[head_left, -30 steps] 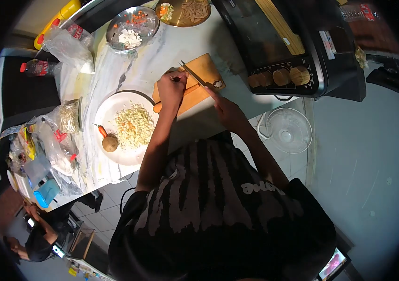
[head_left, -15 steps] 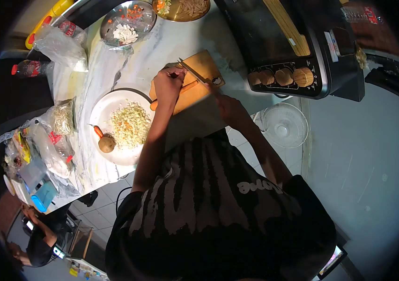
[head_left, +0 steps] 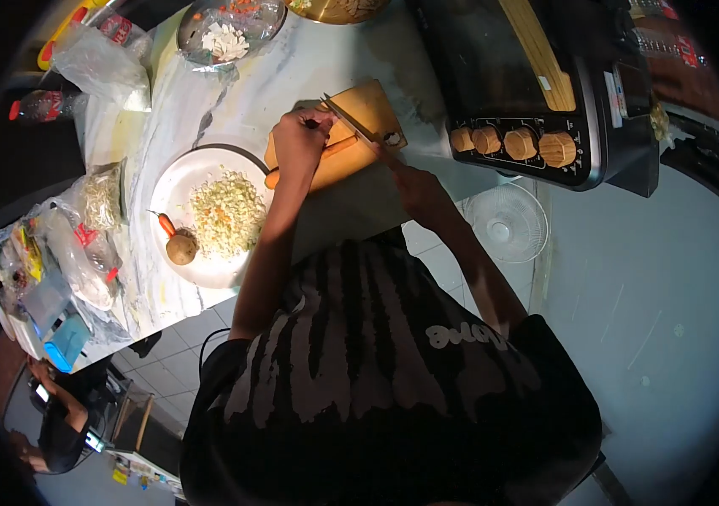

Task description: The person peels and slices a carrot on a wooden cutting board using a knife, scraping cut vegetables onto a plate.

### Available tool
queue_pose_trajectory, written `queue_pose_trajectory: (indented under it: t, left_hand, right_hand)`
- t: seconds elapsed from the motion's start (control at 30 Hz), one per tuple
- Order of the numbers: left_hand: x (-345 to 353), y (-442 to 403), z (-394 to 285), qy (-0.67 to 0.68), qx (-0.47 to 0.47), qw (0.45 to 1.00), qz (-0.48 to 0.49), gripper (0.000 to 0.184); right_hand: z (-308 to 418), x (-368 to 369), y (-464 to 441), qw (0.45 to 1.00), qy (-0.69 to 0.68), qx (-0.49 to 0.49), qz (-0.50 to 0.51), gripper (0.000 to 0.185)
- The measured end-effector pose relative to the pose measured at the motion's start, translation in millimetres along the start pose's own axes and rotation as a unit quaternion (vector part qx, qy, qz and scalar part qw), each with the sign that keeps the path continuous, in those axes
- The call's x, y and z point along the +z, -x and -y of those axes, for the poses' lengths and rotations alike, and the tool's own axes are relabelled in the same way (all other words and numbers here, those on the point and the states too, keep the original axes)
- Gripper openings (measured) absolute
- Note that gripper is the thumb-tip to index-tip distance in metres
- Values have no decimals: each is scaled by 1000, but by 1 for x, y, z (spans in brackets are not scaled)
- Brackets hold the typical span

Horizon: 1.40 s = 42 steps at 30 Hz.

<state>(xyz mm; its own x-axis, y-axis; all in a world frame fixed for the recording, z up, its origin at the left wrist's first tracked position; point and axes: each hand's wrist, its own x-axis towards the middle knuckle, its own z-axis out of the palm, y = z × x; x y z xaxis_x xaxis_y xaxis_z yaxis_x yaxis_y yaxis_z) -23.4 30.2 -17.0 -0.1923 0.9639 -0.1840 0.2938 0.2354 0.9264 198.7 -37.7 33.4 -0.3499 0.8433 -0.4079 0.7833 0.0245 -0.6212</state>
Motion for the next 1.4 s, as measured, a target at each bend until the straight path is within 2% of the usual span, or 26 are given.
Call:
queue_pose_trajectory:
  t: [0.07, 0.13, 0.27, 0.33, 0.37, 0.43, 0.47, 0.53, 0.6, 0.67, 0.77, 0.8, 0.87, 0.93, 0.97, 1.0, 1.07, 1.13, 1.2, 1.23, 1.27, 1.33, 1.4]
  left_hand:
    - [-1, -1, -2, 1, -7, 1000, 0, 11]
    - [-1, -1, -2, -24, 12, 1000, -12, 11]
    - [2, -1, 3, -5, 4, 1000, -7, 13]
    - [1, -4, 5, 2, 42, 999, -16, 13]
    - [1, -4, 6, -14, 1, 1000, -1, 13]
    - [2, -4, 10, -16, 26, 999, -9, 13]
    - [3, -3, 11, -21, 48, 999, -15, 13]
    - [1, 2, 2, -41, 69, 996, -25, 14]
    - [-3, 4, -3, -60, 91, 993, -38, 15]
    - [-4, 5, 1, -104, 74, 991, -30, 17]
    - [-5, 6, 4, -91, 74, 993, -31, 23]
    - [-6, 8, 1, -75, 60, 995, -22, 25]
    - [-12, 14, -7, -76, 50, 996, -8, 32]
    - [-23, 25, -21, -135, 93, 986, 38, 36]
    - [-26, 30, -13, -219, 188, 957, 16, 40]
    - [-31, 38, -14, -222, 189, 956, 9, 40]
    - [-38, 54, -15, -314, 223, 922, 44, 38]
    - [-37, 59, -7, -291, 215, 931, 49, 39]
    - [-36, 61, -9, -215, 146, 964, 54, 38]
    - [-39, 64, -21, -188, 78, 977, 58, 37]
    - [-40, 65, -20, -191, 77, 977, 56, 37]
    - [-41, 65, -18, -149, 34, 988, -27, 36]
    - [-41, 63, -15, -126, 50, 989, -59, 37]
  right_hand:
    - [-3, -1, -3, 999, 6, -26, -18, 61]
    - [4, -10, -4, 998, 54, 0, 22, 60]
    - [-11, -6, -9, 996, 89, -8, 9, 62]
    - [-12, -3, -14, 987, 135, -79, -32, 73]
    - [-11, 1, -16, 987, 138, -79, -36, 73]
    - [-7, 8, -20, 977, 150, -110, -109, 69]
    - [-6, 7, -16, 976, 151, -113, -111, 69]
    - [7, 1, -6, 983, 167, -47, -66, 67]
    - [4, 4, -3, 983, 167, -49, -65, 65]
    - [-7, 10, 3, 982, 172, -45, -64, 63]
    - [-9, 18, 7, 986, 2, -87, -141, 53]
    - [-8, 20, 8, 986, 7, -91, -142, 53]
    - [-9, 23, 5, 982, -120, 21, -145, 44]
    - [-9, 21, -3, 980, -138, 1, -147, 40]
    - [-9, 21, -8, 976, -162, -6, -147, 39]
    - [-8, 21, -13, 976, -163, -14, -146, 39]
    - [-9, 22, -20, 955, -221, -40, -196, 31]
    - [-6, 20, -21, 946, -229, -53, -222, 29]
    - [-4, 19, -23, 937, -239, -66, -247, 28]
    - [-5, 20, -23, 935, -252, -52, -244, 28]
    - [-6, 20, -23, 933, -264, -38, -240, 27]
    - [-10, 16, -23, 940, -259, -34, -220, 27]
    - [-13, 17, -23, 946, -255, -30, -198, 27]
